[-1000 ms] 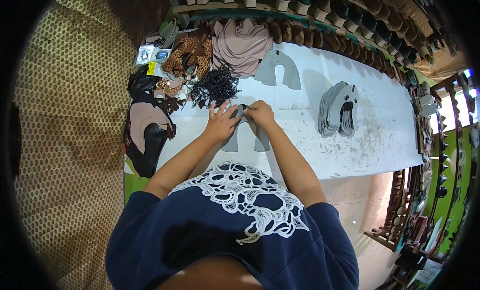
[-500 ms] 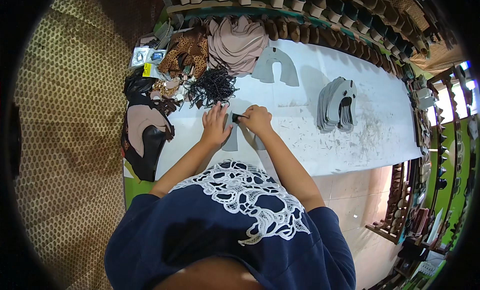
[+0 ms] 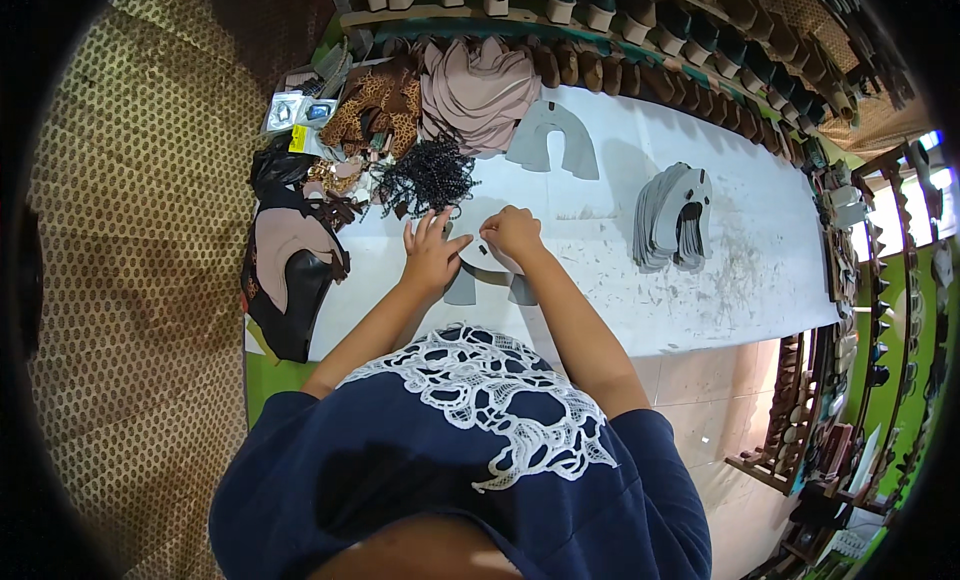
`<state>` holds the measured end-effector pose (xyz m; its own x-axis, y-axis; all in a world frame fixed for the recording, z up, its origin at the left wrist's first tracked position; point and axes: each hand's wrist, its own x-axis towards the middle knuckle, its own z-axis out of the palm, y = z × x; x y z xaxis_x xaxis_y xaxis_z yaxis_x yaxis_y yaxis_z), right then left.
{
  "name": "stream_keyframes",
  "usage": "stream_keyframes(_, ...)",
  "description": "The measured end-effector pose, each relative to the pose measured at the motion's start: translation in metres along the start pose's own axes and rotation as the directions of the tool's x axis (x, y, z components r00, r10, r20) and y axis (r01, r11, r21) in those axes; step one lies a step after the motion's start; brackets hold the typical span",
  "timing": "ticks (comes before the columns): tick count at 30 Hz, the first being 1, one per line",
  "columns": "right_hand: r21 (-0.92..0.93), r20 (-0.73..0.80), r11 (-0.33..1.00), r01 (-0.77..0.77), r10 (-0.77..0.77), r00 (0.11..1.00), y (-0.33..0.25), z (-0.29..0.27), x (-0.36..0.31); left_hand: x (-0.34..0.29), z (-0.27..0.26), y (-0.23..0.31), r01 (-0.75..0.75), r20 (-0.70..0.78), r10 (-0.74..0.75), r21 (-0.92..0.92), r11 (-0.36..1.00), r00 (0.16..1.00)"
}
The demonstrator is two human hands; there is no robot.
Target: The recorder is stacking and organizing shoe insoles onto a vertical metal alignment pin on a workbench.
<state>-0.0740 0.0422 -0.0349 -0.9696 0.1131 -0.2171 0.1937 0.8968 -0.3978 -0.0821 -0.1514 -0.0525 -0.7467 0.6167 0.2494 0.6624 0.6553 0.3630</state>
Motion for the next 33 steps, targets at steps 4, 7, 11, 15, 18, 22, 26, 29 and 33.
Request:
stream_keyframes(4,0.007,0.010,1.000,0.011,-0.011,1.000,0.004,0.008,0.007,0.002,0.014,0.004,0.173,-0.072,-0.175,-0.024,0.985,0.982)
stream_keyframes(7,0.000,-0.024,1.000,0.014,-0.014,1.000,0.005,0.011,0.008,-0.001,0.019,0.001,0.206,-0.082,-0.207,-0.013,0.978,0.975)
stream_keyframes(11,-0.073,-0.050,0.996,0.058,-0.062,0.997,0.006,0.010,0.008,-0.003,0.019,0.001,0.157,-0.033,-0.155,0.070,0.985,0.987)
stream_keyframes(15,-0.083,-0.060,0.994,0.069,-0.074,0.995,0.010,0.005,0.008,-0.005,0.020,0.003,0.132,-0.088,-0.126,0.065,0.989,0.988)
stream_keyframes(18,-0.072,-0.055,0.996,0.049,-0.053,0.997,0.013,0.003,0.008,-0.004,0.018,0.006,0.129,-0.083,-0.123,0.083,0.988,0.989)
stream_keyframes(22,-0.067,-0.045,0.995,0.067,-0.070,0.996,0.013,0.001,0.010,-0.003,0.021,0.007,0.099,-0.111,-0.086,0.122,0.988,0.990)
stream_keyframes(26,-0.052,-0.030,0.997,0.065,-0.067,0.997,0.015,0.000,0.013,-0.003,0.025,0.007,0.022,-0.166,0.000,0.127,0.992,0.986)
stream_keyframes(29,0.093,0.001,0.996,-0.006,0.006,1.000,0.023,-0.001,0.021,-0.003,0.024,0.010,-0.059,-0.115,0.075,0.130,0.990,0.991)
stream_keyframes(33,0.330,0.320,0.894,-0.303,0.196,0.927,0.028,-0.013,0.033,-0.003,0.020,0.011,-0.041,-0.071,0.050,0.111,0.993,0.996)
